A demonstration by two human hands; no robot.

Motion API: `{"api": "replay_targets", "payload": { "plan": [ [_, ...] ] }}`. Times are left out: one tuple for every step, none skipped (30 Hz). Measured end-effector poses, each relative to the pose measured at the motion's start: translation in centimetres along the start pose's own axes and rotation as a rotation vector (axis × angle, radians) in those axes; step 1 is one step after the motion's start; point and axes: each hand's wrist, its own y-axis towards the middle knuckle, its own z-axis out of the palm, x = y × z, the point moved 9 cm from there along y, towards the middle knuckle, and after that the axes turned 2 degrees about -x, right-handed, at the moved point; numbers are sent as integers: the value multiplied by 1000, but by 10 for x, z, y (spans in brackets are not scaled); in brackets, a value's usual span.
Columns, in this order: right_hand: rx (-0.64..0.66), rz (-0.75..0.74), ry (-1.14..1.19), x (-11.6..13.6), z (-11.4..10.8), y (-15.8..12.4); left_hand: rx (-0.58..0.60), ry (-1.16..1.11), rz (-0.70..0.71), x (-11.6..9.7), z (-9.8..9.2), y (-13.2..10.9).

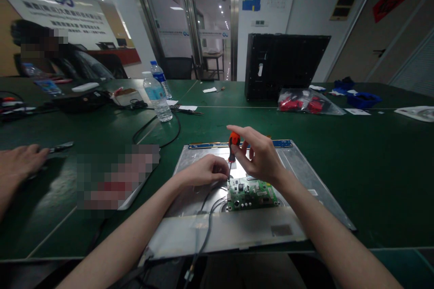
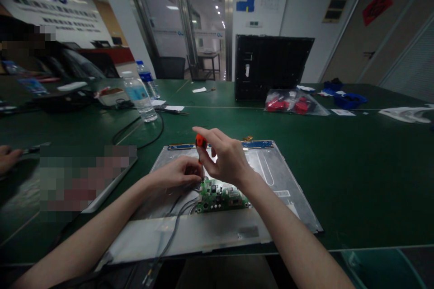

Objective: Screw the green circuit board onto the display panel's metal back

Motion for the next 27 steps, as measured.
{"api": "replay_targets", "payload": {
  "plan": [
    [-6,-3,-4,0,0,0,-1,5,4,0,0,0],
    [-14,-4,-10,0,-1,0,-4,9,6,0,0,0],
    [-22,-5,-17,-1,-1,1,-6,12,5,0,0,0],
    [-28,-4,-25,-1,-1,1,-7,16,3,0,-1,0],
    [-31,-2,-33,-2,-1,1,-5,20,0,0,0,0],
    [-30,-1,-39,-2,-1,1,-1,24,-2,1,0,0],
    [-25,0,-41,-3,-1,1,3,25,-1,1,0,1],
    [-17,1,-35,-3,-1,1,8,24,2,1,0,1],
    [-7,1,-23,-3,0,0,11,23,4,1,0,1],
    [1,1,-7,-2,0,0,13,20,5,1,0,1],
    [7,0,12,-2,0,0,14,16,3,1,0,1],
    [12,-2,30,-1,1,0,15,12,0,1,0,1],
    [13,-3,43,0,1,0,15,9,-5,2,0,1],
    [13,-4,49,0,1,0,15,7,-10,2,0,1],
    [12,-3,49,0,1,0,12,6,-15,2,0,0],
    [7,-1,42,0,1,0,10,6,-20,1,0,0],
    [0,2,31,-1,1,1,5,11,-24,1,0,-1],
    [-9,4,17,-1,0,1,0,19,-27,0,-1,-1],
    [-19,3,0,-2,0,0,-6,29,-28,-1,-1,-1],
    [-25,1,-18,-2,-1,0,-11,38,-28,-2,-2,-1],
    [-26,-4,-34,-1,-1,0,-16,46,-26,-3,-2,-2],
    [-23,-7,-42,-1,-1,0,-20,51,-23,-3,-2,-1],
    [-16,-11,-42,-1,-1,0,-21,51,-20,-4,-2,-1],
    [-8,-13,-35,0,0,0,-18,46,-17,-4,-2,-1],
    [-1,-14,-22,1,0,0,-13,39,-16,-3,-2,-1],
    [4,-14,-6,1,0,0,-8,29,-15,-3,-1,-1],
    [6,-13,8,1,1,-1,-4,19,-15,-2,-1,-1]
  ]
}}
